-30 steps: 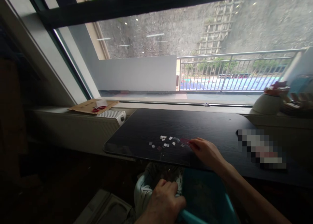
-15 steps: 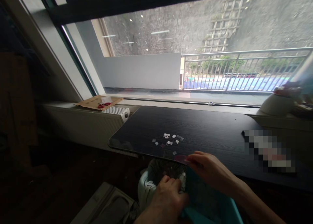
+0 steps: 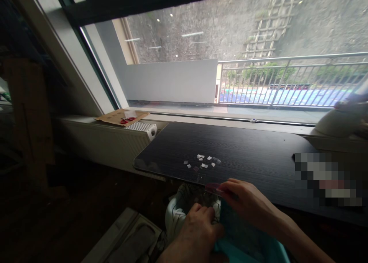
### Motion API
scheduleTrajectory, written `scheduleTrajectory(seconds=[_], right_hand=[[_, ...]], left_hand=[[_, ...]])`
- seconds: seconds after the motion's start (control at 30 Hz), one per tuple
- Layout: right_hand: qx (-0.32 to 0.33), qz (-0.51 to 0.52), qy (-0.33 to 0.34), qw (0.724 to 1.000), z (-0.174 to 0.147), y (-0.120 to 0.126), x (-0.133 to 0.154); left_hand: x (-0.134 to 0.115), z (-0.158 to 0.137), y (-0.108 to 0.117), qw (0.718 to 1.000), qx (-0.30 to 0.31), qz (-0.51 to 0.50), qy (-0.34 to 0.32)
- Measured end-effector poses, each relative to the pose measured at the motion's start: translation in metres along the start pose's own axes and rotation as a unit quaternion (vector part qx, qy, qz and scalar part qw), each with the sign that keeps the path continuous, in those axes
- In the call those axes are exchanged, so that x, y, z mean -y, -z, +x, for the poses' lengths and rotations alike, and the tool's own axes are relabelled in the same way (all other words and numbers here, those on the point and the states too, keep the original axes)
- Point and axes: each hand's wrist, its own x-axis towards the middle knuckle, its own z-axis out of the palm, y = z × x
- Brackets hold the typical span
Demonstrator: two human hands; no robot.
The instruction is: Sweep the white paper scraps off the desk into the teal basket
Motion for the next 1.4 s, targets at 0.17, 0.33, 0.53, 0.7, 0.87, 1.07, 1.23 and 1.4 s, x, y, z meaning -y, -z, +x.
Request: scheduleTrajectory(seconds=[0.17,0.33,0.53,0.7,0.87,1.07,1.23,1.4], right_hand=[[-0.051,0.006,-0.005,0.999,0.014,-0.002,-0.001],[-0.075,-0.040,-0.008,0.996,0.048,-0.016,-0.005],[-0.044,-0.039,0.005,0.998,0.058,-0.018,-0.001],[-0.063,-0.061,0.000,0.996,0.057,-0.018,-0.003],[-0.018,0.006,0.043,0.999,0.048,-0.021,0.007],[-0.060,-0.014,0.034,0.998,0.063,-0.021,0.002],[-0.066,-0.029,0.024,0.997,0.085,-0.030,-0.006],[-0.017,-0.024,0.061,0.998,0.076,-0.023,0.003]], left_hand=[[0.002,-0.001,0.002,1.000,0.002,-0.024,0.012],[0.008,-0.006,-0.002,0.999,0.007,-0.025,0.021],[0.014,-0.018,-0.003,0.996,-0.025,-0.050,0.062],[0.012,-0.019,0.001,0.994,-0.043,-0.063,0.081],[0.009,-0.018,0.005,0.994,-0.032,-0.073,0.077],[0.008,-0.016,0.006,0.994,-0.048,-0.071,0.067],[0.011,-0.016,0.003,0.994,-0.071,-0.055,0.065],[0.015,-0.020,0.005,0.992,-0.083,-0.067,0.061]])
